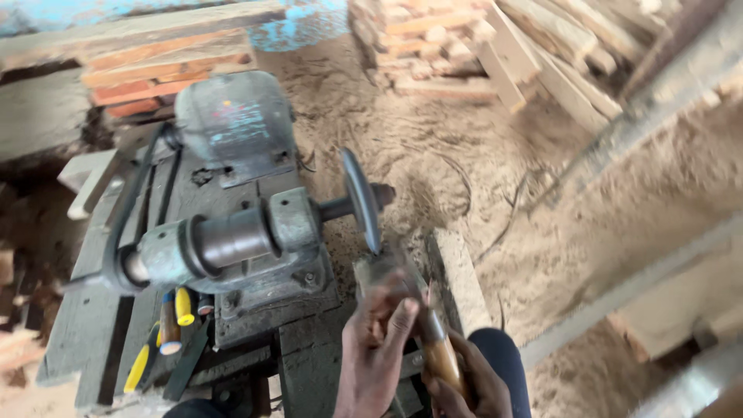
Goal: The person sharpens a metal chisel on a bench grinder by pressing the edge against a rotating grinding wheel while sparks fly, then handles a smaller metal tool.
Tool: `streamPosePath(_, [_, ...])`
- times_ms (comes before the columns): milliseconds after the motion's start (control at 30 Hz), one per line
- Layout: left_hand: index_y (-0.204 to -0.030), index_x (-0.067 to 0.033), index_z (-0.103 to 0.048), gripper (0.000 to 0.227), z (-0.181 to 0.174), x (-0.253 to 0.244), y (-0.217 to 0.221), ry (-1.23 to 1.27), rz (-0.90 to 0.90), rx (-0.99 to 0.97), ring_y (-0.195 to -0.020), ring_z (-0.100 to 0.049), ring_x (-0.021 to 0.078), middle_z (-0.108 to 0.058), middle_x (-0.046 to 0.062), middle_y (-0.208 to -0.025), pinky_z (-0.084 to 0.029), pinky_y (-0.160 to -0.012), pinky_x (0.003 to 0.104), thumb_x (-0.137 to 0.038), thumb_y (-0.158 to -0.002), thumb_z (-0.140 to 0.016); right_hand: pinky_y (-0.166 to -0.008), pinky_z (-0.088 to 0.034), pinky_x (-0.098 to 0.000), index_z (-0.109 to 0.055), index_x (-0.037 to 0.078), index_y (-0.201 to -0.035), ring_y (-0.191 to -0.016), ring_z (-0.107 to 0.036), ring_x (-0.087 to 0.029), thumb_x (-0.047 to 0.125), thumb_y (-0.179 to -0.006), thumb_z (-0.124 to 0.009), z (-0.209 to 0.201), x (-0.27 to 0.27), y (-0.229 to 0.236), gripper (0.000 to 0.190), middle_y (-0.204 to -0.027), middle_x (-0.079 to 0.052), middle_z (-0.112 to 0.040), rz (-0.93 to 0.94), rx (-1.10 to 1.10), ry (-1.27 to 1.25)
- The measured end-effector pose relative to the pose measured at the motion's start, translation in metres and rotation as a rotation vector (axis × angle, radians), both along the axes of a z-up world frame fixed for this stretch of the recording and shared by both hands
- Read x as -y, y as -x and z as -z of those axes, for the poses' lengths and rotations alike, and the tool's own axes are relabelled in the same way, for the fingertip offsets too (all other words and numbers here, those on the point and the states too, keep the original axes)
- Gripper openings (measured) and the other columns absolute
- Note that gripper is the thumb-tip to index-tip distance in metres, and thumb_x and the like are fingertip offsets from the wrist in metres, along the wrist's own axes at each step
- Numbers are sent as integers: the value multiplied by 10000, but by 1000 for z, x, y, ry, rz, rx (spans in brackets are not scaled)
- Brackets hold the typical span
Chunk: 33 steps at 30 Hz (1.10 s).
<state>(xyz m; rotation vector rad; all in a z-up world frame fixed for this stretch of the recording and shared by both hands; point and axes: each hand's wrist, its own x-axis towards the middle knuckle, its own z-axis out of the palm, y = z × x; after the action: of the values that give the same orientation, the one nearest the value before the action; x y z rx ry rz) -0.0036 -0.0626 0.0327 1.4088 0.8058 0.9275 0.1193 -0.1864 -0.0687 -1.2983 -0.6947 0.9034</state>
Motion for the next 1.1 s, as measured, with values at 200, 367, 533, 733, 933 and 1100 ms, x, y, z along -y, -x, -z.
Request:
streamPosePath(200, [-1145,48,-747,334,-20,-2,14,39,52,222,-897,-753,188,-799,173,-952,-654,-796,348,-247,-1011,-665,-708,-617,-324,-408,75,-1506,-765,-755,-212,137,-767,-756,55,-24,-49,819,-1009,-166,-747,-283,-153,-4])
streamPosePath(367, [-1208,9,-733,335,-10,-9,37,191,90,381,-884,-765,182,-797,138,-979,-652,-793,366,-240,-1002,-648,-719,-633,-380,-519,1,-1463,-764,-769,-248,308,-790,-766,48,-22,-49,779,-943,-201,-758,-319,14,157])
streamPosePath(533, [-1225,-14,-717,345,-11,-15,62,355,77,518,-937,-785,199,-795,118,-989,-672,-870,404,-265,-1010,-617,-709,-628,-434,-565,-62,-1411,-789,-771,-310,334,-766,-779,36,-20,-36,786,-961,-257,-765,-257,-118,164])
streamPosePath(733, [-1230,-27,-702,341,-14,-15,84,411,65,664,-984,-779,234,-789,115,-1044,-654,-906,447,-265,-1031,-562,-808,-616,-425,-529,-101,-1431,-935,-743,-338,315,-850,-740,0,-9,-27,745,-1206,-325,-714,-351,-71,36])
streamPosePath(933, [-1276,-37,-663,349,-13,-12,102,476,58,785,-1110,-738,247,-765,128,-1144,-610,-1028,435,-270,-1056,-524,-831,-638,-503,-505,-156,-1382,-1104,-712,-425,209,-846,-709,-15,-9,-10,680,-1298,-383,-635,-238,-153,13])
streamPosePath(1100, [-1318,-28,-648,375,-7,-12,111,482,123,796,-1156,-728,255,-759,135,-1192,-605,-1023,436,-263,-1047,-537,-833,-638,-478,-499,-108,-1394,-1115,-698,-446,177,-850,-692,7,-10,-28,644,-1306,-356,-622,-243,-219,27])
